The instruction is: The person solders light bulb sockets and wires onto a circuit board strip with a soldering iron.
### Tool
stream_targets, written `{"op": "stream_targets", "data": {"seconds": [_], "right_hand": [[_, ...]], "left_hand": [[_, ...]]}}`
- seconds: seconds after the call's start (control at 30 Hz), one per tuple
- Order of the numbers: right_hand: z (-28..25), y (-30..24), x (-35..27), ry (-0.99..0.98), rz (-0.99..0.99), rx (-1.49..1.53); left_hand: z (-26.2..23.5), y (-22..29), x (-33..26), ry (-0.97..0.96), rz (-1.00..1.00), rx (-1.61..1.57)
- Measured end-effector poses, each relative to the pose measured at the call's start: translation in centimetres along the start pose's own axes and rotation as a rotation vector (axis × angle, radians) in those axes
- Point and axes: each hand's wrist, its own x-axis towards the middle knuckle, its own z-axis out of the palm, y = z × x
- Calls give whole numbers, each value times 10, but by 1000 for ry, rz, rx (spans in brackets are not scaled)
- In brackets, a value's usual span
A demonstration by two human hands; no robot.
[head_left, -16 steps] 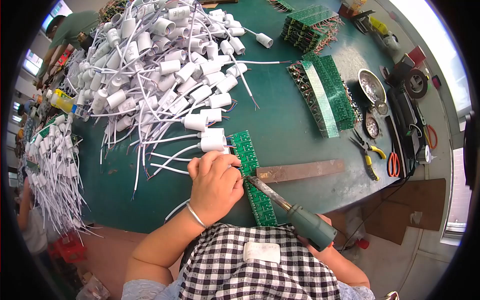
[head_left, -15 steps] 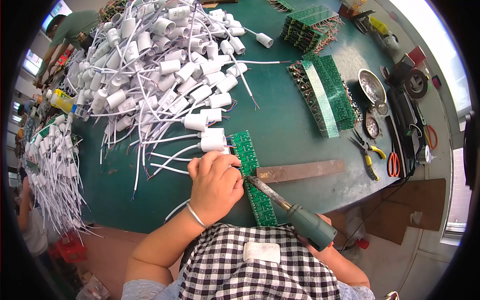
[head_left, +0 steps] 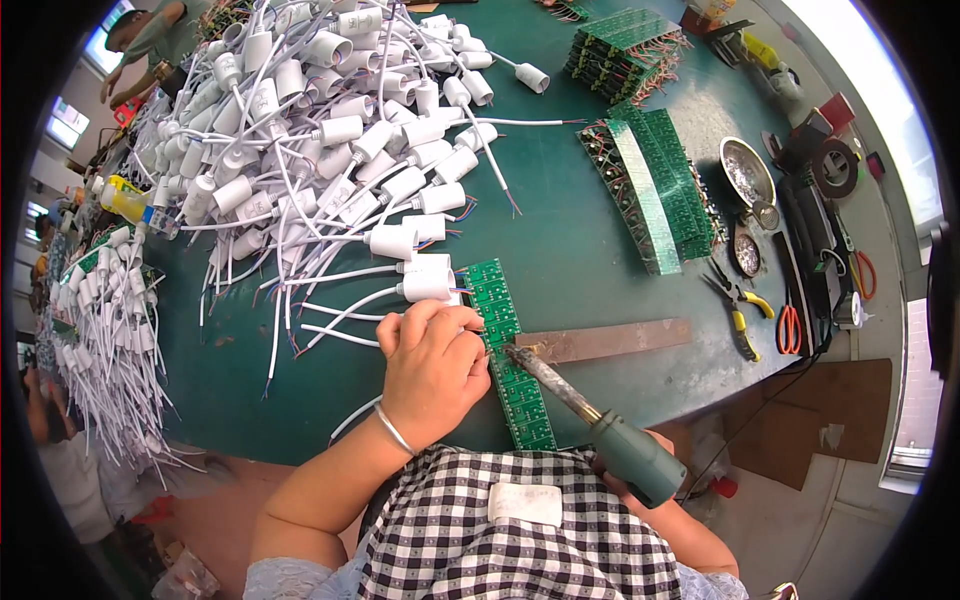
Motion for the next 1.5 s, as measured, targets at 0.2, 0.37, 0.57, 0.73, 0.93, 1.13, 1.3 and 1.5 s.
{"op": "stream_targets", "data": {"seconds": [0.2,0.37,0.57,0.73,0.93,1.13,1.3,1.5], "right_hand": [[-2,-3,-5,24,201,230],[-4,-5,-5,15,227,232],[-6,-7,2,88,174,280],[-4,-10,5,233,268,342],[-6,23,-10,234,162,279],[-3,17,-9,377,154,502],[-1,18,-17,410,193,448],[-3,12,-6,351,150,435]], "left_hand": [[-2,1,1,-8,0,3],[-4,1,1,-3,0,13],[-21,7,-5,-62,-29,60],[-27,-4,-38,-95,-117,10],[-41,-2,-32,-263,-97,79],[-41,-22,27,100,348,474],[-35,-73,36,167,-26,-53],[-47,-94,57,-218,-40,128]]}}
